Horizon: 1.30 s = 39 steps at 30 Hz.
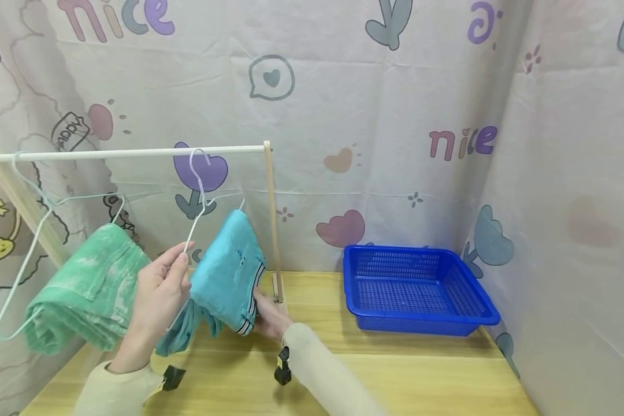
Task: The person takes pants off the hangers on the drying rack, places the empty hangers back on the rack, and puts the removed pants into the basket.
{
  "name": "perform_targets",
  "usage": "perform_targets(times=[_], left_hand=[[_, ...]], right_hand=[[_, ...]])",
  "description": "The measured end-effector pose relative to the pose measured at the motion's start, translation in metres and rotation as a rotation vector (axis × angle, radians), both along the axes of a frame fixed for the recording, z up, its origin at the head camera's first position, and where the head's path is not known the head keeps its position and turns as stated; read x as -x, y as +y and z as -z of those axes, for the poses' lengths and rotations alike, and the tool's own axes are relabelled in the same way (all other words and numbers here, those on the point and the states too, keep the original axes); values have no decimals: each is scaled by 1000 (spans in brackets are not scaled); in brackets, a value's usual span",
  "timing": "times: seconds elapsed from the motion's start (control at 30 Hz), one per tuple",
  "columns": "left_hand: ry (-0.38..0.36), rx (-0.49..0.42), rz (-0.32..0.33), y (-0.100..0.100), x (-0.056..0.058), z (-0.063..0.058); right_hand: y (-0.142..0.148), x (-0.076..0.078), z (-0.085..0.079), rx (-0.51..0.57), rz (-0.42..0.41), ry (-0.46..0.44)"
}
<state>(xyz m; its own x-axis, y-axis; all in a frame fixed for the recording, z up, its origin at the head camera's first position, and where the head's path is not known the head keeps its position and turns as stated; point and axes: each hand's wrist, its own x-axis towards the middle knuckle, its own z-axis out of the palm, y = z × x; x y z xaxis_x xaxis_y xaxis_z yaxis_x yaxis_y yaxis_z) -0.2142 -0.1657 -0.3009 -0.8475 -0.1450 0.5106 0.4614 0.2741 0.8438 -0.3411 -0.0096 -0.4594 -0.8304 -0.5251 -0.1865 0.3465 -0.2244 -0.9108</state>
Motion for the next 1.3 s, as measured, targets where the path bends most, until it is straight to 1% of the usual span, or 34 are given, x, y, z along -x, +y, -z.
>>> perform_targets(times=[0.07,0.13,0.2,0.27,0.3,0.37,0.47,0.53,0.63,0.7,0.77,0.83,0.93,1.07,1.17,1.3], left_hand=[[-1,3,0,1,0,1],[2,3,1,0,1,2],[8,-1,7,-1,1,2],[14,-8,9,-2,1,2],[16,-11,8,-3,1,2],[18,-14,-3,-6,1,3],[16,-13,-21,-10,0,5],[15,-14,-26,-13,-1,7],[19,-18,-33,-17,-3,11],[17,-17,-42,-19,-3,13],[15,-18,-54,-20,-4,15],[9,-20,-64,-21,-4,17],[-4,-25,-80,-23,-3,21],[-25,-3,-123,-25,-2,26],[-33,42,-183,-26,-1,29],[-67,114,-260,-25,-1,32]], right_hand=[[-4,-1,2,150,-26,-74],[-6,-2,1,257,-42,-121],[-6,-1,0,316,-33,-160],[-5,0,-2,332,-15,-187],[-4,1,-3,328,-3,-201],[-3,4,-4,289,42,-193],[0,9,-6,243,56,-147],[2,12,-8,226,43,-120],[7,14,-15,224,-21,-112],[10,15,-20,200,-39,-105],[13,15,-27,160,-47,-76],[16,16,-34,107,-36,-23],[19,17,-48,30,0,76],[22,16,-74,-57,56,196],[23,14,-97,-99,86,268],[22,9,-125,-111,124,333]])
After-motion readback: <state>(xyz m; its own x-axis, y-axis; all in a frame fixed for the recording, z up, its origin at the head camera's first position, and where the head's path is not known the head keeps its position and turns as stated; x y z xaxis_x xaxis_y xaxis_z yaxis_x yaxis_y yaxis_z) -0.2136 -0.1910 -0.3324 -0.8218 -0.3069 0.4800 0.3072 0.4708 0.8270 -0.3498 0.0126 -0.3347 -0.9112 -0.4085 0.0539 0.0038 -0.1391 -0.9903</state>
